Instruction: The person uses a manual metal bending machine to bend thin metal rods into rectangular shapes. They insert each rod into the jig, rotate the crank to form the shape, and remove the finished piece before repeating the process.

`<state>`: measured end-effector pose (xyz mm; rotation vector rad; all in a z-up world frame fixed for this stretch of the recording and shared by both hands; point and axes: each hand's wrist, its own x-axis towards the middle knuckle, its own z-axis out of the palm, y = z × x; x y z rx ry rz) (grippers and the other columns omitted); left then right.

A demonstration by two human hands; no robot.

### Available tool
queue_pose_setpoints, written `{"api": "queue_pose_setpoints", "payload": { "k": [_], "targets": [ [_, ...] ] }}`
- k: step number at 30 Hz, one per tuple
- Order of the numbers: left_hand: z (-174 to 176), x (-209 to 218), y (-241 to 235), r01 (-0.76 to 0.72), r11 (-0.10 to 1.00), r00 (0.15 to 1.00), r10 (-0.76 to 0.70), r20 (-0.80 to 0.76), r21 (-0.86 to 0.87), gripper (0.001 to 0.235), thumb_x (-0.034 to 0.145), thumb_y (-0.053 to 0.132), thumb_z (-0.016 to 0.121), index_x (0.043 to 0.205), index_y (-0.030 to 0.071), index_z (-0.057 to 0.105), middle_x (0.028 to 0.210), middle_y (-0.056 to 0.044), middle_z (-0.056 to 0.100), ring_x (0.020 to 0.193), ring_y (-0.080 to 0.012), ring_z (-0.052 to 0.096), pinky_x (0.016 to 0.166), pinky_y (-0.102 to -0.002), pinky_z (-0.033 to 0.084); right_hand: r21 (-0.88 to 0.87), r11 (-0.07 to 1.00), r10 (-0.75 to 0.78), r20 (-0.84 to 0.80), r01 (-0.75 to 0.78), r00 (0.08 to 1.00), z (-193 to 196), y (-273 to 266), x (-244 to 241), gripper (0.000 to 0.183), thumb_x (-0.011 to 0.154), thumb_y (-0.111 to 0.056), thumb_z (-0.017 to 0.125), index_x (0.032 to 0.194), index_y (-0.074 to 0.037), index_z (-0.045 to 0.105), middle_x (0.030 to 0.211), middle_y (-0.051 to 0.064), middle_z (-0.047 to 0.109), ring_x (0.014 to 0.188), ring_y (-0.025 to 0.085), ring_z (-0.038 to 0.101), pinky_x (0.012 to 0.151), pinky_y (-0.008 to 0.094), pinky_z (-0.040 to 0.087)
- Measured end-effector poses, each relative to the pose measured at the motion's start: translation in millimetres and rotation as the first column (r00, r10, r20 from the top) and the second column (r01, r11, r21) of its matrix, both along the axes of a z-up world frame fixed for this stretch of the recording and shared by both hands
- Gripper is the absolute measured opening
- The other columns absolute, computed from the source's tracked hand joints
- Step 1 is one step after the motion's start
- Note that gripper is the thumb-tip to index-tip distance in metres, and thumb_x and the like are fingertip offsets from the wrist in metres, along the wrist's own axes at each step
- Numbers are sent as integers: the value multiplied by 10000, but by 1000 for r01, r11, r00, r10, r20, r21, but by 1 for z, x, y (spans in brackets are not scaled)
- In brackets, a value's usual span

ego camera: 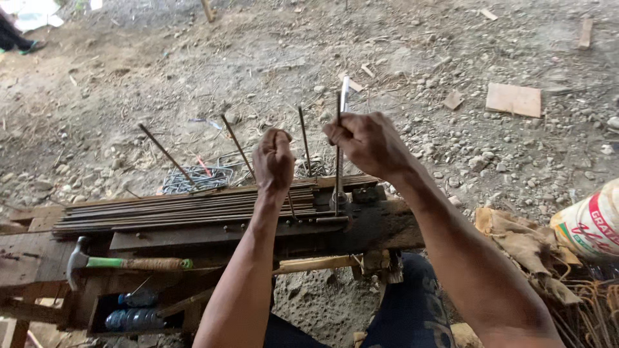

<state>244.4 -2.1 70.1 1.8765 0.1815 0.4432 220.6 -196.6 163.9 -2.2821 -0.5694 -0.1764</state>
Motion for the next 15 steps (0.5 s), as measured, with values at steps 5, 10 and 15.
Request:
{"api": "queue_pose_setpoints", "payload": {
  "k": [5,10,15],
  "targets": [
    [-13,10,7,-22,999,996,25,89,-38,236,931,181,416,890,139,644,684,-137,569,692,-298,602,670,-427,451,4,991,130,98,-131,987,1,-4,-17,366,1053,-243,486,798,-44,656,498,79,521,374,204,446,443,325,433],
    [-9,-2,4,25,999,982,-21,187,-21,218,929,151,409,914,113,624,655,-161,541,651,-311,570,645,-420,449,37,998,53,60,-55,997,5,4,-29,311,1037,-251,529,813,-75,655,527,73,529,401,202,473,479,353,463],
    [1,-37,9,190,962,982,-182,58,-196,473,1027,514,410,1080,91,615,962,-201,620,902,-314,624,815,-454,488,40,999,33,-25,-32,999,15,6,-22,318,1002,-326,576,796,-109,681,583,130,593,548,298,589,624,438,496]
  ]
}}
